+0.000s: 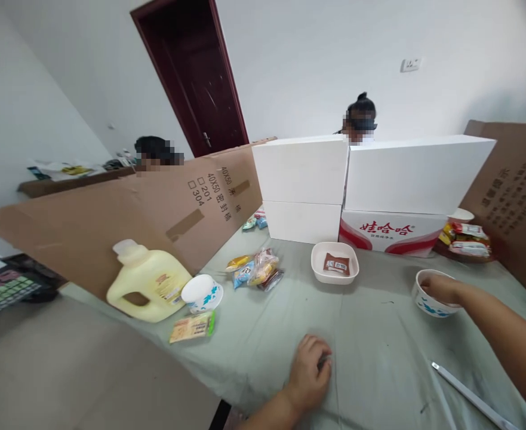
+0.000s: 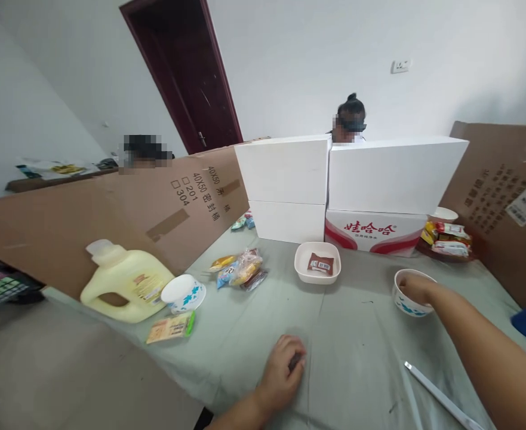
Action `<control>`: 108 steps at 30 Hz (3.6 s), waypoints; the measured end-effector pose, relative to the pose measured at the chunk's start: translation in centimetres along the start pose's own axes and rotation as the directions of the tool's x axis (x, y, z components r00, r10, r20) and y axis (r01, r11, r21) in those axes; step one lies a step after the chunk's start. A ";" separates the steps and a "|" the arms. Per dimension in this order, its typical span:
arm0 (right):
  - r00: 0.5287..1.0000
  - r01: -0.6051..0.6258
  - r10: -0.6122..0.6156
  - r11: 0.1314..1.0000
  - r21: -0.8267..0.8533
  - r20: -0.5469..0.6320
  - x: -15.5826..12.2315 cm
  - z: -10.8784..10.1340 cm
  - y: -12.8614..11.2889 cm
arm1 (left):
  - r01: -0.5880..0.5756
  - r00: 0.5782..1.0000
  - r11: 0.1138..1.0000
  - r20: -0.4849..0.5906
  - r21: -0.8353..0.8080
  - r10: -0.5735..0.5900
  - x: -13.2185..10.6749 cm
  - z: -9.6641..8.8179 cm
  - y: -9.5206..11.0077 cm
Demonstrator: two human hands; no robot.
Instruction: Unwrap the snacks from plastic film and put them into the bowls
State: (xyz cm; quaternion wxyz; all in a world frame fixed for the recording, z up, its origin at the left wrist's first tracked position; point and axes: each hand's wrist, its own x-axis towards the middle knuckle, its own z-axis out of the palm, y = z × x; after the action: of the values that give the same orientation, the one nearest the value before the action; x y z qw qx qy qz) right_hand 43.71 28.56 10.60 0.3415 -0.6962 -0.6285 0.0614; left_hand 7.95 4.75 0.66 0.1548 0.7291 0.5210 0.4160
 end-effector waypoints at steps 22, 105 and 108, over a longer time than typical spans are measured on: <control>0.788 0.609 -0.547 0.760 -0.227 0.284 -26.6 -3.4 10.2 | 0.234 0.953 0.804 0.032 0.546 -0.300 16.2 -11.0 -4.7; 0.906 0.366 -0.398 0.908 0.205 0.145 -30.3 3.6 -4.8 | 0.207 0.969 0.962 0.171 -0.179 -0.177 4.8 -2.5 0.9; 0.845 0.492 -0.512 0.857 0.151 0.156 -30.8 4.0 -5.0 | 0.367 0.930 0.875 0.093 -0.317 -0.356 9.8 -2.7 -0.7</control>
State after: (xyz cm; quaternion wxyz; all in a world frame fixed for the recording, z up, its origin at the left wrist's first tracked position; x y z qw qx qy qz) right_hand 31.26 1.82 -0.24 0.3202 -0.4792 -0.8143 0.0692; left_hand 6.54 13.17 6.25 0.3573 0.5892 0.5687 0.4492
